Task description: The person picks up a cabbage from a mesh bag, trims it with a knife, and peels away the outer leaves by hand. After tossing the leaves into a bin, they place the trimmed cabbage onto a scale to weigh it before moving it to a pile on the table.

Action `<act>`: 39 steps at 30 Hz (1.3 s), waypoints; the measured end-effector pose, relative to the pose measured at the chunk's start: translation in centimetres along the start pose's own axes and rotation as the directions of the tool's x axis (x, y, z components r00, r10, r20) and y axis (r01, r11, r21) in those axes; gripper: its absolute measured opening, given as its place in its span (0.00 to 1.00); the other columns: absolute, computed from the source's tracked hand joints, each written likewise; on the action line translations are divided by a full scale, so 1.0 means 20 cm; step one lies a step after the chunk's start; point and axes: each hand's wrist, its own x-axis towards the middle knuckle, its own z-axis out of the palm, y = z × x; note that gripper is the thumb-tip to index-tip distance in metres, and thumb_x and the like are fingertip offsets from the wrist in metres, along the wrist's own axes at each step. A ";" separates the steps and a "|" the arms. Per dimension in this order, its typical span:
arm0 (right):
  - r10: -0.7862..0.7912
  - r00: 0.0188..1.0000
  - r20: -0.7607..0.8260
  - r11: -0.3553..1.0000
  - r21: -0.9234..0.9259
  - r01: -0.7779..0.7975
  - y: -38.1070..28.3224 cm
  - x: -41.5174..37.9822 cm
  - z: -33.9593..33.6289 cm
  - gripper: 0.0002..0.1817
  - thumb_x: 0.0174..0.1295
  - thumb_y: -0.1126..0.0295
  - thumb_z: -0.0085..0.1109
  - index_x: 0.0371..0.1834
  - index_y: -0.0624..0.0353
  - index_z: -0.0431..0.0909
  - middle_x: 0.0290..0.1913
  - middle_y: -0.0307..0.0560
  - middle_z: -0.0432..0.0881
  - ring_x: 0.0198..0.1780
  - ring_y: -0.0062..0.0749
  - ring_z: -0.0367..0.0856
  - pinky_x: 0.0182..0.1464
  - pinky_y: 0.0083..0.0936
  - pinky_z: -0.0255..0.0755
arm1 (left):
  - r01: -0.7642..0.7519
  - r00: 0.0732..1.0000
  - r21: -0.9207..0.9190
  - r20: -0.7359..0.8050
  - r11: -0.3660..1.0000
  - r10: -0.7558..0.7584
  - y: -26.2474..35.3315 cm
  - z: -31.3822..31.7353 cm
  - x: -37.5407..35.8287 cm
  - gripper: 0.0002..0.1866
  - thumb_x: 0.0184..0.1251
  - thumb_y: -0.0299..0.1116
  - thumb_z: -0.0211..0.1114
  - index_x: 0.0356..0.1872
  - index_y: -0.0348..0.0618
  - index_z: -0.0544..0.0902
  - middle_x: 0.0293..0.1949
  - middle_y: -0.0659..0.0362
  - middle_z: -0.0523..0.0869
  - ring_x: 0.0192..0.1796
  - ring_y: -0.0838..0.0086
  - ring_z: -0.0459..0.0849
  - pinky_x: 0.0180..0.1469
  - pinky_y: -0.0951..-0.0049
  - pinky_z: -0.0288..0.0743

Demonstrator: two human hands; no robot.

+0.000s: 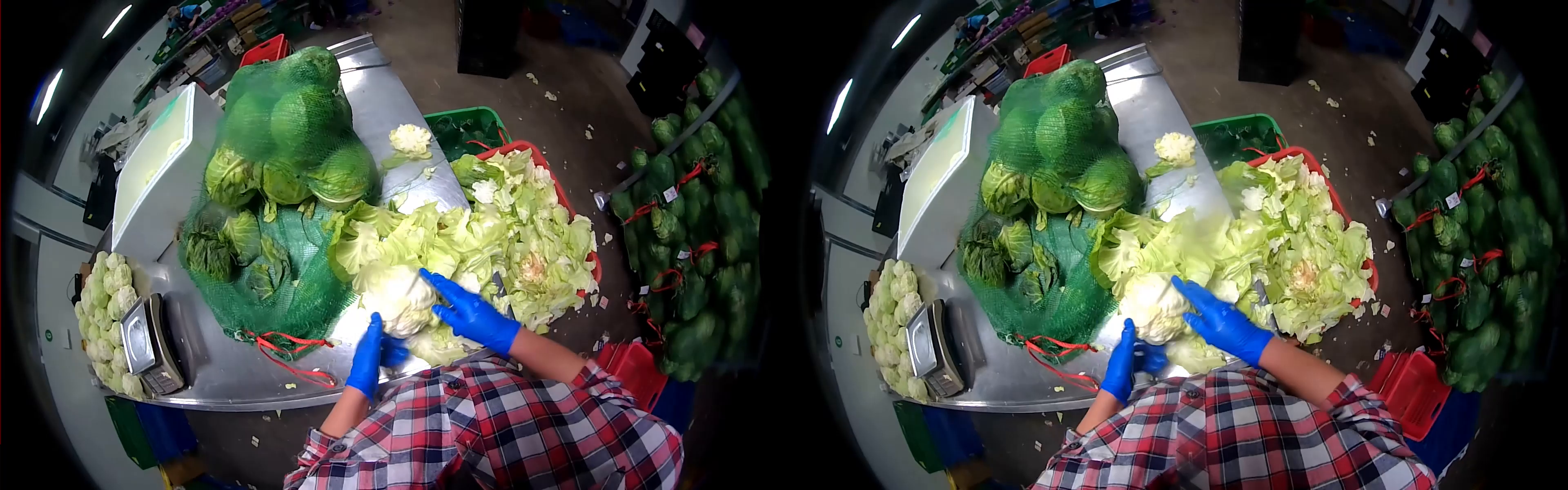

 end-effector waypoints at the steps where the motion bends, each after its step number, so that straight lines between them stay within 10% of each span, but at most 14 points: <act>1: -0.025 0.999 -0.035 0.999 -0.048 0.024 0.04 0.01 0.05 0.31 0.68 0.68 0.50 0.74 0.47 0.54 0.69 0.60 0.62 0.69 0.49 0.63 0.65 0.35 0.65 | -0.288 0.867 0.322 -0.311 0.902 0.388 -0.02 0.00 0.03 0.37 0.65 0.51 0.63 0.67 0.37 0.61 0.54 0.42 0.77 0.58 0.65 0.77 0.57 0.66 0.74; 3: -0.085 0.996 -0.042 0.994 -0.069 0.082 0.09 0.05 0.05 0.31 0.67 0.68 0.50 0.74 0.47 0.54 0.69 0.58 0.63 0.68 0.50 0.64 0.64 0.37 0.66 | -0.729 0.658 0.092 -0.177 0.678 0.732 0.02 0.05 0.02 0.47 0.58 0.38 0.72 0.72 0.38 0.51 0.63 0.42 0.68 0.63 0.67 0.70 0.62 0.70 0.68; 5: -0.096 0.995 -0.002 0.992 -0.081 0.096 0.11 0.08 0.02 0.31 0.67 0.69 0.50 0.74 0.47 0.55 0.69 0.58 0.63 0.67 0.50 0.66 0.63 0.37 0.67 | -0.759 0.630 0.190 -0.025 0.622 0.776 -0.02 0.08 0.14 0.58 0.50 0.37 0.77 0.74 0.40 0.43 0.68 0.44 0.60 0.68 0.60 0.64 0.68 0.66 0.61; 17: 0.116 0.993 0.036 0.865 -0.494 -0.083 0.05 0.14 -0.06 0.34 0.68 0.54 0.48 0.73 0.52 0.52 0.67 0.58 0.66 0.40 0.54 0.83 0.39 0.40 0.78 | -0.608 0.595 0.603 -0.084 0.516 0.799 0.13 0.26 0.13 0.61 0.43 0.46 0.80 0.71 0.28 0.48 0.66 0.40 0.63 0.67 0.58 0.67 0.67 0.65 0.64; 29: 0.249 0.962 -0.111 0.921 -0.281 -0.271 0.25 0.33 -0.12 0.23 0.71 0.52 0.41 0.55 0.58 0.71 0.47 0.63 0.81 0.47 0.59 0.79 0.50 0.47 0.72 | -0.496 0.646 0.774 0.026 0.394 0.763 0.33 0.27 0.20 0.62 0.39 0.54 0.80 0.67 0.23 0.54 0.61 0.37 0.70 0.62 0.55 0.74 0.61 0.65 0.70; 31: 0.434 0.891 -0.130 0.894 -0.057 -0.444 0.23 0.37 -0.24 0.21 0.71 0.52 0.39 0.48 0.58 0.71 0.34 0.60 0.81 0.25 0.46 0.81 0.30 0.38 0.75 | -0.518 0.489 0.846 0.176 0.123 0.854 0.19 0.32 0.16 0.64 0.36 0.54 0.81 0.69 0.25 0.52 0.66 0.36 0.64 0.67 0.52 0.66 0.69 0.60 0.60; 36: 0.536 0.836 -0.117 0.801 0.385 -0.459 0.30 0.23 -0.19 0.20 0.70 0.50 0.42 0.44 0.56 0.71 0.27 0.46 0.76 0.15 0.28 0.73 0.17 0.26 0.68 | -0.857 0.510 0.295 0.378 0.422 0.772 0.15 0.04 0.08 0.62 0.40 0.36 0.81 0.74 0.42 0.46 0.73 0.46 0.53 0.75 0.61 0.51 0.74 0.65 0.48; 39: 0.544 0.803 -0.242 0.790 0.471 -0.393 0.34 0.13 -0.05 0.19 0.70 0.50 0.44 0.43 0.56 0.69 0.24 0.46 0.74 0.14 0.27 0.72 0.16 0.25 0.66 | -0.780 0.605 0.070 0.340 0.622 0.720 0.02 -0.07 0.03 0.62 0.41 0.31 0.80 0.74 0.42 0.43 0.71 0.49 0.57 0.71 0.62 0.59 0.72 0.63 0.55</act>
